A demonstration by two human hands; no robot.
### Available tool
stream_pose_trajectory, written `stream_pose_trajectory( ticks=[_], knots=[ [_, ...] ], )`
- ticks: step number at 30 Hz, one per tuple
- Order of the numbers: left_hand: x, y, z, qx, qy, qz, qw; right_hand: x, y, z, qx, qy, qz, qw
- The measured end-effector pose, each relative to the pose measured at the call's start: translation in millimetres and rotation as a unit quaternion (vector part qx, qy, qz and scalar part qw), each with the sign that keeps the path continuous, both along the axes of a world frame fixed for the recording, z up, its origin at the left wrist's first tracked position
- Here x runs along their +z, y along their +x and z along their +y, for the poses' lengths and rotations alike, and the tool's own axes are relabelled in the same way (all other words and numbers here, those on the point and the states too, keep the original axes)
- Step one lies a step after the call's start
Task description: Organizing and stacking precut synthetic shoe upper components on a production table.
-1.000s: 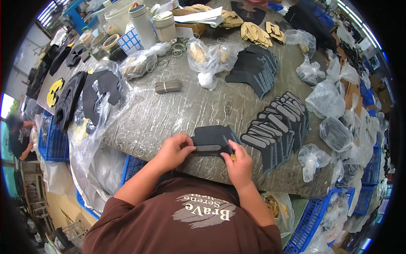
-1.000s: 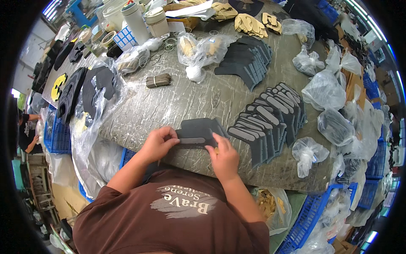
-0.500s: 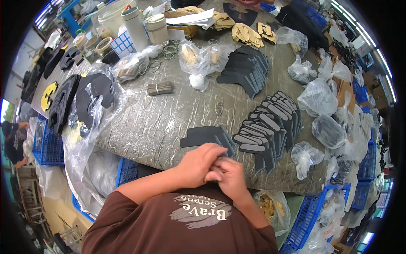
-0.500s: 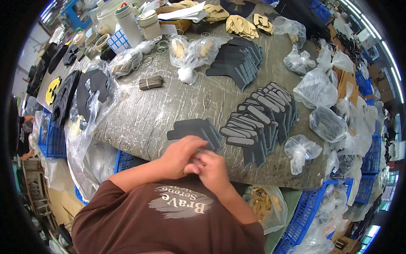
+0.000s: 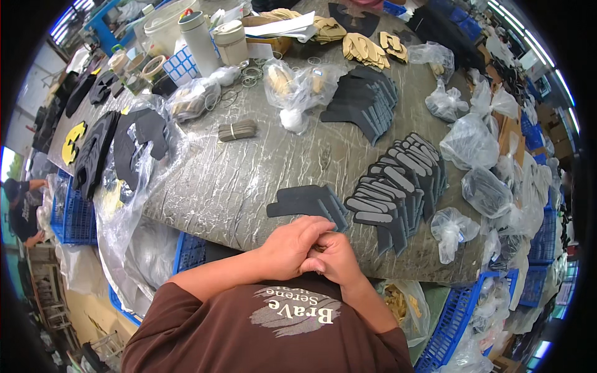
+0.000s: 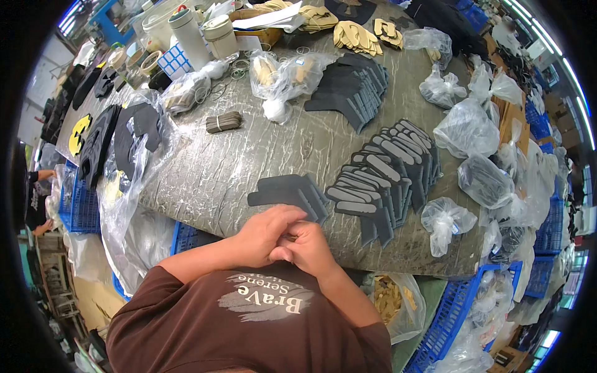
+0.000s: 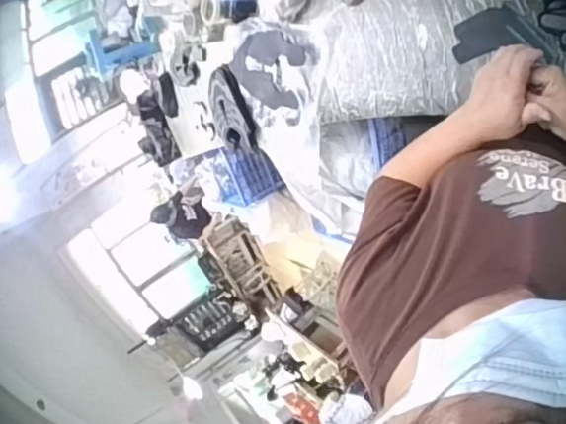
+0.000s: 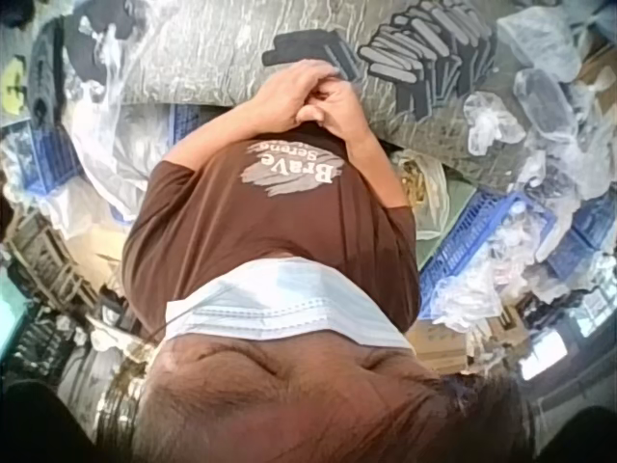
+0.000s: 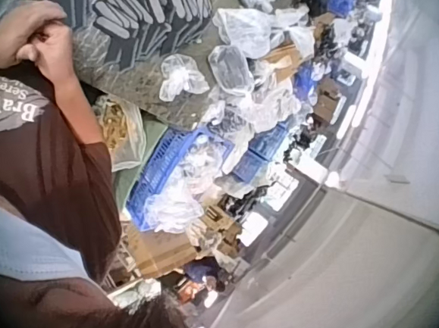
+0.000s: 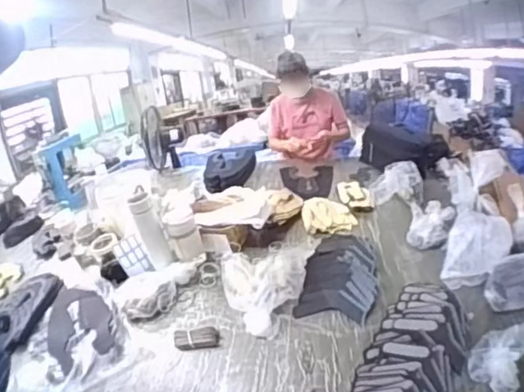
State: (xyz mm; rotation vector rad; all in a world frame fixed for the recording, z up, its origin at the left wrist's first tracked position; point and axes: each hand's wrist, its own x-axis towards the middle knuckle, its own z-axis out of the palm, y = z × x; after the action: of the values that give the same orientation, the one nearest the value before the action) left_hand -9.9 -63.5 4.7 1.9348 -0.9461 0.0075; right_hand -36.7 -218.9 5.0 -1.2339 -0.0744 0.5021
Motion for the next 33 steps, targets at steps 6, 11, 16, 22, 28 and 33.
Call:
stream_pose_trajectory(
  ticks=[6,11,16,22,28,33],
  knots=[
    [-3.9,-0.4,4.5,0.008,-0.046,0.083,0.995,-7.9,1.6,0.7,0.026,-0.043,0.026,0.998],
    [-7.0,1.0,5.7,0.009,-0.038,0.064,0.997,-6.1,0.1,3.1,0.007,-0.071,0.023,0.997],
    [-10.9,0.7,4.3,-0.001,-0.035,0.050,0.998,-9.2,-1.2,1.3,0.004,-0.055,-0.002,0.999],
    [-8.5,0.4,3.2,-0.025,-0.026,0.073,0.997,-2.5,-1.2,2.3,0.006,-0.044,0.036,0.998],
    [-11.6,-0.3,3.0,-0.006,-0.143,0.204,0.968,-18.3,-0.7,3.4,-0.005,0.005,0.064,0.998],
    [-21.5,-0.3,5.8,-0.029,-0.222,0.310,0.924,-13.5,1.9,3.2,-0.016,0.045,0.123,0.991]
  ],
)
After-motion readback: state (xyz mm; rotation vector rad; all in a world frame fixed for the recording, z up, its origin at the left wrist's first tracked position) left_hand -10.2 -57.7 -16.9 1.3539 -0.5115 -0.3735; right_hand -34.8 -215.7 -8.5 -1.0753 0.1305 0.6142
